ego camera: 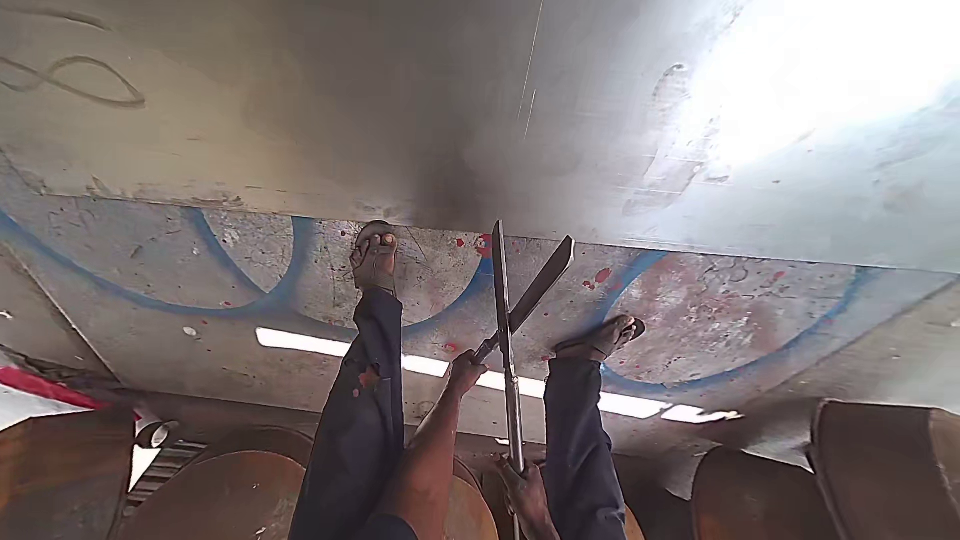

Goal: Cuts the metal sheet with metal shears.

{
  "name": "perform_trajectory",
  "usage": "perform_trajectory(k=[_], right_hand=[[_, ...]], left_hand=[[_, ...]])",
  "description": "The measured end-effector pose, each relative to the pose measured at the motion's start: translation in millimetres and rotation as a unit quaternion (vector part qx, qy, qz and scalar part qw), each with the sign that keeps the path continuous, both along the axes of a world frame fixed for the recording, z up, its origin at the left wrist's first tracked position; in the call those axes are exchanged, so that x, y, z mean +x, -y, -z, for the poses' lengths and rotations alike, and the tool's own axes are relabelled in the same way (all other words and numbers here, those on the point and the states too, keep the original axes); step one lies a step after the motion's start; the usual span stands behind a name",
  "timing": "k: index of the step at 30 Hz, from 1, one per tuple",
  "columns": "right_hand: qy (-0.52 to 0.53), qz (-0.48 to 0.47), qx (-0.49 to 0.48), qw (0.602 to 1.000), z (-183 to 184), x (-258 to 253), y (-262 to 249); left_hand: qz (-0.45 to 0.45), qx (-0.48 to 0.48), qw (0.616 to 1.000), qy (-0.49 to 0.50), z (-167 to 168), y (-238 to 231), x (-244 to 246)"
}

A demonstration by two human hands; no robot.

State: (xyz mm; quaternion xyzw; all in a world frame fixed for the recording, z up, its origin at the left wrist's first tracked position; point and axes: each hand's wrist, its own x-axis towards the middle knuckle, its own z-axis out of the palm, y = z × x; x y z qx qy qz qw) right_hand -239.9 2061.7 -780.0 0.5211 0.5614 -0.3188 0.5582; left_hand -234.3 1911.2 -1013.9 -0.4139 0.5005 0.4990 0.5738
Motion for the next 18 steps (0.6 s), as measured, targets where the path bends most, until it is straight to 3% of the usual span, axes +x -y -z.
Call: perform_trajectory(k=[2, 3, 5, 6, 9, 12, 16, 18], right_hand=[[0.005, -0.024, 0.007, 1.000, 0.7, 3.7, -9.0], [0.006, -0.029, 0.008, 1.000, 0.1, 6.4, -12.8], [0.021, -0.036, 0.016, 0.999, -6.3, 11.5, -18.6], [0.031, -0.036, 0.024, 0.999, -8.4, 13.2, -19.3], [0.065, -0.036, 0.051, 0.996, -15.7, 17.8, -12.3], [0.076, -0.031, 0.063, 0.995, -17.1, 22.6, 0.4], [0.086, -0.046, 0.075, 0.992, -13.4, 37.5, 10.8], [0.089, -0.060, 0.076, 0.991, -11.4, 49.1, 12.9]], left_hand=[[-0.165, 0.026, 0.986, -0.004, 5.9, 12.5, -0.7], [-0.317, 0.018, 0.948, -0.002, 7.5, 22.8, -11.4], [-0.591, -0.026, 0.807, -0.004, 15.1, 50.6, -63.4], [-0.659, -0.050, 0.750, -0.033, 27.1, 66.4, -95.5], [-0.720, -0.111, 0.681, -0.079, 57.0, 111.1, -182.5], [-0.736, -0.171, 0.654, -0.037, 71.9, 133.7, -240.9], [-0.757, -0.168, 0.630, -0.025, 73.0, 132.3, -247.4], [-0.743, -0.171, 0.646, -0.035, 74.2, 129.6, -246.5]])
